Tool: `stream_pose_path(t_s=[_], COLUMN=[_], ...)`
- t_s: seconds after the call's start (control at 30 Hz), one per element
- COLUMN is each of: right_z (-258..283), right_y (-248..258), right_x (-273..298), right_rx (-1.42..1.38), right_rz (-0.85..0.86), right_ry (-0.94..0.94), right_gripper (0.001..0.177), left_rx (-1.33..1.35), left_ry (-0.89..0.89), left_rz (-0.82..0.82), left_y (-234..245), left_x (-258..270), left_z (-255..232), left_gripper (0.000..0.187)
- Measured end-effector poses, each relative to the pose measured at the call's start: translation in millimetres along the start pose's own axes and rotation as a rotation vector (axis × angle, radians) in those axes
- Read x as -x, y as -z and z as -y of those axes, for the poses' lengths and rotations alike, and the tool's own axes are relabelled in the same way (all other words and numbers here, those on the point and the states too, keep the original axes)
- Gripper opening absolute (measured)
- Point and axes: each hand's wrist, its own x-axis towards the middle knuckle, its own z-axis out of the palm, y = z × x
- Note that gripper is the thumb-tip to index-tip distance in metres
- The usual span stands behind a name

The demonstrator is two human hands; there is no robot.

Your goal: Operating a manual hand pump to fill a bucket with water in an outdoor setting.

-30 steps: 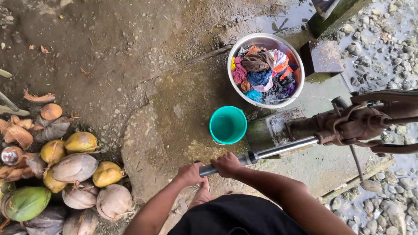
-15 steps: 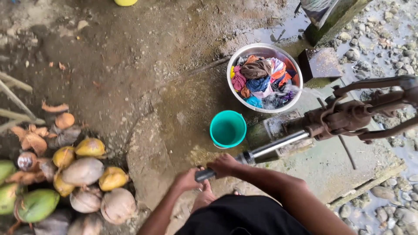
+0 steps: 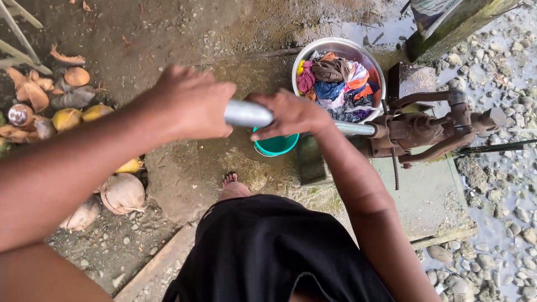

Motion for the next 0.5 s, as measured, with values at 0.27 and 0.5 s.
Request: stream_pose_path(t_s=[0.27,0.5], right_z=[9,-4], right_y=[-1,-21], right_x=[3,-8], right_rx=[0.096,0.051], right_rz=[0.014,0.030], right_ry=[0.014,-0.076], right_gripper=[0.059,0.062], left_rx=[-0.132,0.092], left_ry=[0.056,0.062], left_rz=[0.147,0.063], left_y=[14,-14], left_x=[14,13], left_z=[-16,7], left_gripper=[0.027,0.028])
